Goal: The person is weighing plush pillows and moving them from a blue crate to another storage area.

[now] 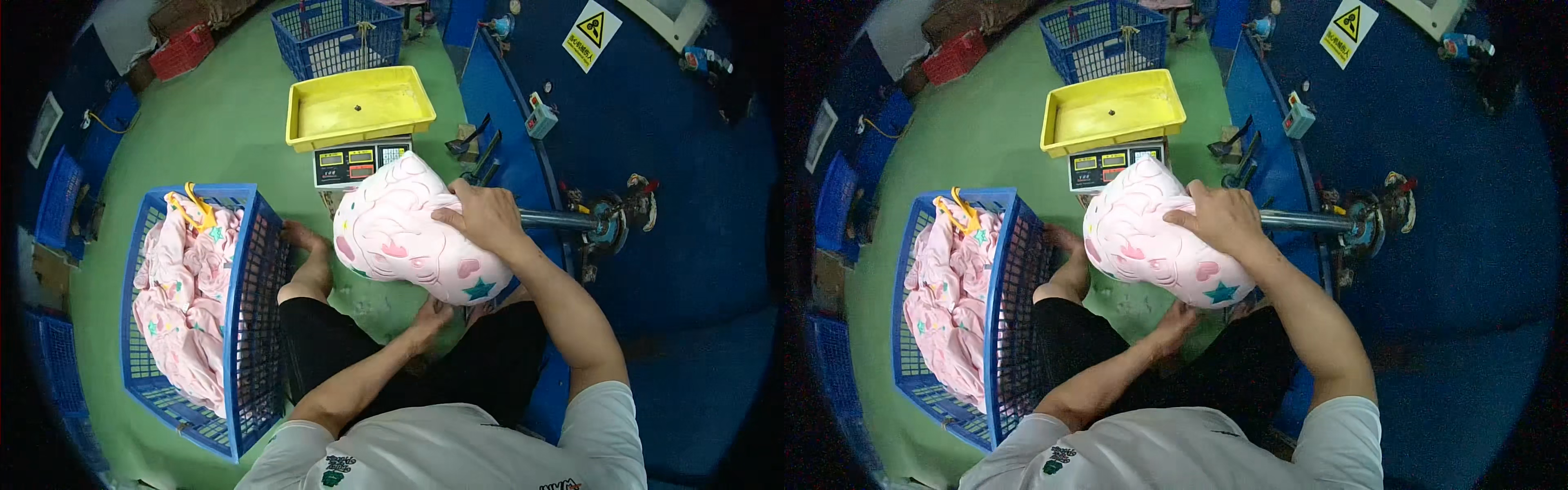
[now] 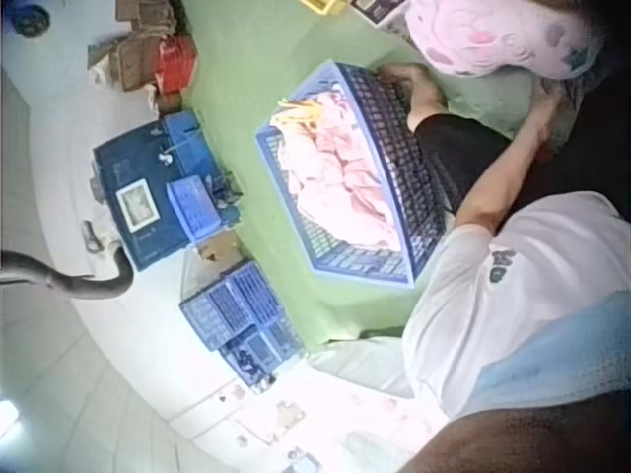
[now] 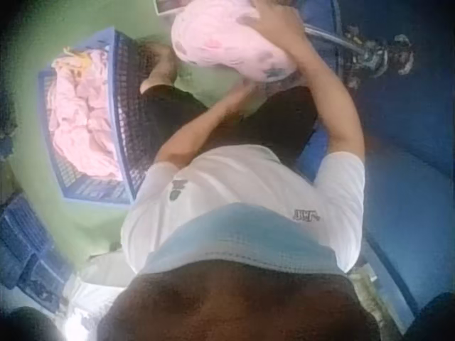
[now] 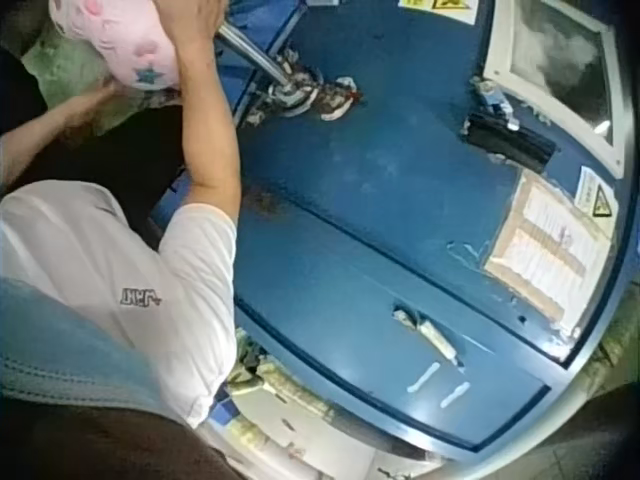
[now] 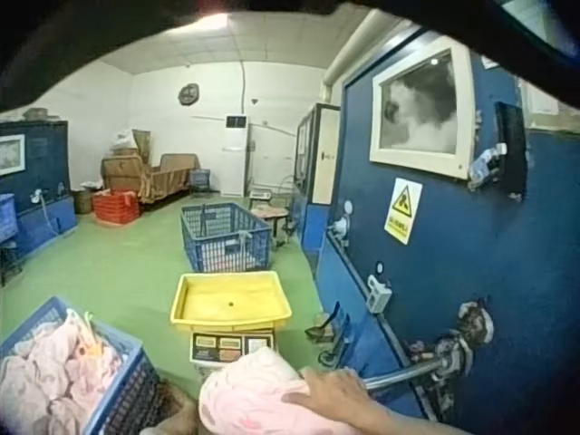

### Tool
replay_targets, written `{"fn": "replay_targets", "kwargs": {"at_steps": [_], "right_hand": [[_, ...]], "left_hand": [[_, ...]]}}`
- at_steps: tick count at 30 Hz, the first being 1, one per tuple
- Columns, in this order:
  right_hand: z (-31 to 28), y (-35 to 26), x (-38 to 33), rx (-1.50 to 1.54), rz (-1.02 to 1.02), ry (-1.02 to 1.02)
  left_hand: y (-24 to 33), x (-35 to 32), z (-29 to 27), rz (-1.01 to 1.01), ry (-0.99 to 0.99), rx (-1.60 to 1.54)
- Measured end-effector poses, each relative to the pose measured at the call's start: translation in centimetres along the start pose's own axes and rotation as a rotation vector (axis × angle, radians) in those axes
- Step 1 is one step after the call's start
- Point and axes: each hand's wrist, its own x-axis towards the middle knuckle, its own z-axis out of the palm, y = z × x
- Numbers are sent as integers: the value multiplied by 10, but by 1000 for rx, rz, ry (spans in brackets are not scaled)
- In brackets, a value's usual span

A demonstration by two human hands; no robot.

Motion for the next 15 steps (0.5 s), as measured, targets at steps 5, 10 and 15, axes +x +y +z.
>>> {"fn": "replay_targets", "kwargs": {"at_steps": [5,10,15], "right_hand": [[5,2,-4,1,35,16],[16,8,-7,51,49,184],[18,8,-5,69,209,262]], "left_hand": [[62,8,3,61,81,-389],[138,-4,0,305,108,-383],[216,7,-3,382,133,-65]]}}
